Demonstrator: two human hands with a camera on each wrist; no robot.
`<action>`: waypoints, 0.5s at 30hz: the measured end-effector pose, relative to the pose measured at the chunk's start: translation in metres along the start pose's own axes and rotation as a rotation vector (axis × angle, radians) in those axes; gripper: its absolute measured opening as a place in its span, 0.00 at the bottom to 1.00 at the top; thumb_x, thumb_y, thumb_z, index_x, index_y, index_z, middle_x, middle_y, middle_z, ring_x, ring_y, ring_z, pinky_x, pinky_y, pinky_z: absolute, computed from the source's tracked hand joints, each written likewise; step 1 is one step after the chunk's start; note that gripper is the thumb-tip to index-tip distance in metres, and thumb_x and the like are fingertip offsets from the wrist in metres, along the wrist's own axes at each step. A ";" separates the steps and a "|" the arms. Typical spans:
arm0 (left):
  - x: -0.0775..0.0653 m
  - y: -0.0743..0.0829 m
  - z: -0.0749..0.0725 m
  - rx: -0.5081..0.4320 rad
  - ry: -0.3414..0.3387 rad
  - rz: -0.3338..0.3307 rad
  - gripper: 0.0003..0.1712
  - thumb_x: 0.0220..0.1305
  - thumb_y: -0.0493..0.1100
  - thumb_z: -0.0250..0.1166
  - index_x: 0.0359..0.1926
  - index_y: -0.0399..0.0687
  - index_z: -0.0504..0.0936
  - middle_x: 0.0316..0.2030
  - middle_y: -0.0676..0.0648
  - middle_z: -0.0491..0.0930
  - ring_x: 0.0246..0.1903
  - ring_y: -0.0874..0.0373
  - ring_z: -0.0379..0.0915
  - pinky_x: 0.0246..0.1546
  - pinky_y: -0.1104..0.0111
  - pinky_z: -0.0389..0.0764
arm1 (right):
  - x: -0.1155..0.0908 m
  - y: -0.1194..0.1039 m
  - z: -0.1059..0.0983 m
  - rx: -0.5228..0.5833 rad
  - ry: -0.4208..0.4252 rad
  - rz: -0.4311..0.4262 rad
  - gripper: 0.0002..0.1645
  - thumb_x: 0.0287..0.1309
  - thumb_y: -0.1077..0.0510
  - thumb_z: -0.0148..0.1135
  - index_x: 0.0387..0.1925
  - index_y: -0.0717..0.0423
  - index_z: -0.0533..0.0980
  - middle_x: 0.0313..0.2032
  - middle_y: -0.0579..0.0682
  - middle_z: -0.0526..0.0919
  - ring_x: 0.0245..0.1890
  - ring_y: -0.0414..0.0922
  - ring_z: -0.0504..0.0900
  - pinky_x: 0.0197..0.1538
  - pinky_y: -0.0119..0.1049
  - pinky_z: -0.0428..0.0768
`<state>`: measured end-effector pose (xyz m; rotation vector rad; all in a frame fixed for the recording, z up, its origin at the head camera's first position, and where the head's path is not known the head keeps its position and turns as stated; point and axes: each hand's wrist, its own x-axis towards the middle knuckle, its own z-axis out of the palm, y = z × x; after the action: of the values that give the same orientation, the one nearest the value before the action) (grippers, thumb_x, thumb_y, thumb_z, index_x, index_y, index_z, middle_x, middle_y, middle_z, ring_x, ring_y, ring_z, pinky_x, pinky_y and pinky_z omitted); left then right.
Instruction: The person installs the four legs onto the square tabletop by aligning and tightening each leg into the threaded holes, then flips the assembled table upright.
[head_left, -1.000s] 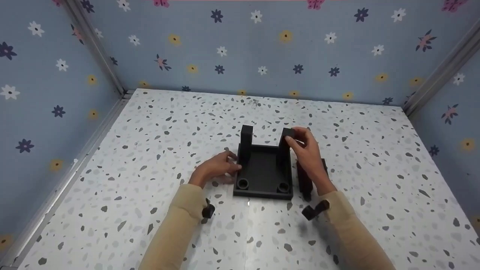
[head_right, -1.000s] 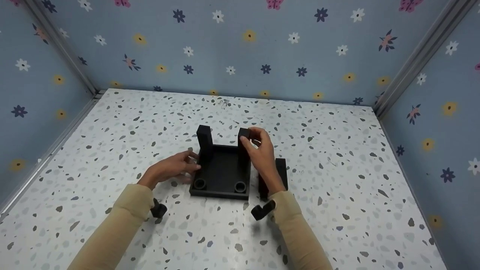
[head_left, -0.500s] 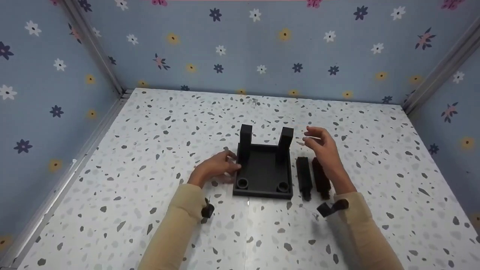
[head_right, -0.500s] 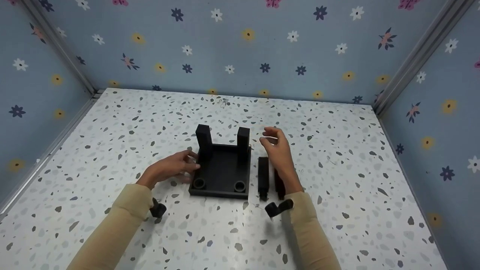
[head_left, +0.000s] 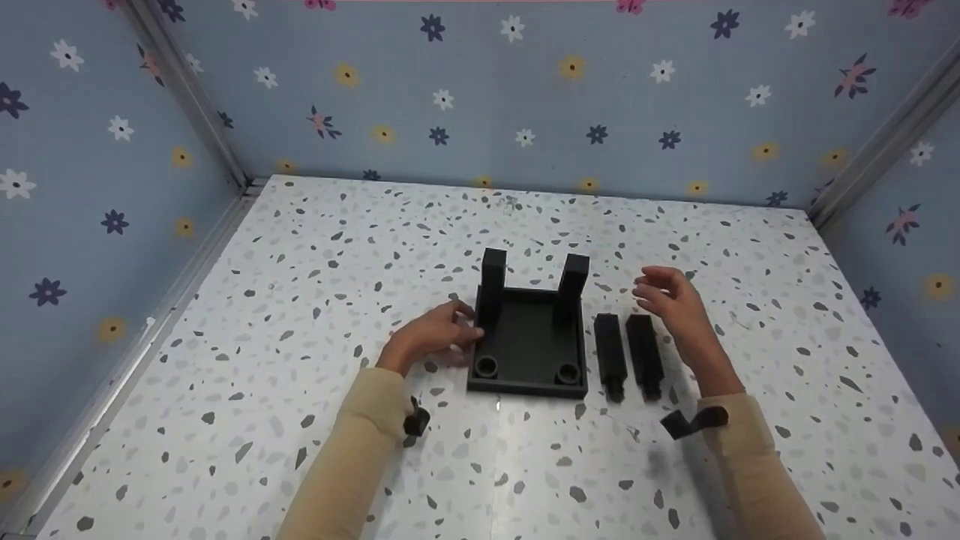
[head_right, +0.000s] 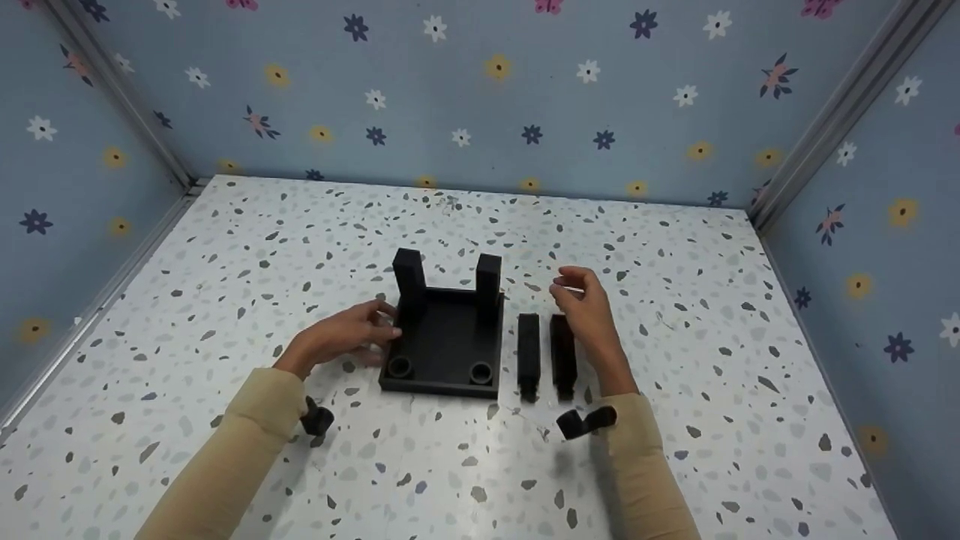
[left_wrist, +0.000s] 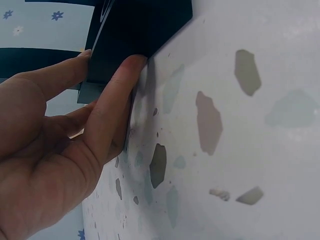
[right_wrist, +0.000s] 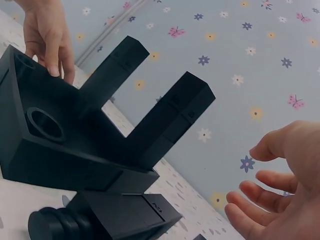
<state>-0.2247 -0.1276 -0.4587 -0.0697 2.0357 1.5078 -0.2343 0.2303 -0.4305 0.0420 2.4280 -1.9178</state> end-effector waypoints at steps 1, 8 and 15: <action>0.000 0.000 0.000 -0.005 -0.001 0.001 0.27 0.65 0.41 0.62 0.62 0.44 0.64 0.46 0.38 0.77 0.39 0.50 0.81 0.39 0.63 0.85 | 0.000 0.001 -0.002 -0.005 -0.002 0.010 0.28 0.68 0.55 0.53 0.63 0.64 0.61 0.54 0.56 0.70 0.48 0.36 0.76 0.60 0.38 0.76; 0.000 -0.001 0.001 -0.028 0.003 -0.003 0.27 0.64 0.40 0.63 0.62 0.44 0.64 0.45 0.38 0.77 0.40 0.49 0.80 0.39 0.63 0.85 | -0.002 0.012 -0.019 -0.047 -0.060 0.083 0.31 0.71 0.51 0.47 0.68 0.64 0.56 0.58 0.58 0.66 0.57 0.47 0.73 0.63 0.40 0.74; -0.002 -0.001 0.001 -0.051 -0.003 -0.008 0.27 0.64 0.40 0.63 0.62 0.44 0.64 0.46 0.38 0.77 0.41 0.49 0.80 0.41 0.63 0.84 | -0.005 0.016 -0.024 -0.104 -0.056 0.150 0.33 0.71 0.49 0.45 0.69 0.64 0.55 0.61 0.61 0.63 0.62 0.53 0.70 0.63 0.40 0.73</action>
<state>-0.2228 -0.1278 -0.4589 -0.0959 1.9929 1.5541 -0.2286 0.2577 -0.4404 0.1592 2.4091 -1.7062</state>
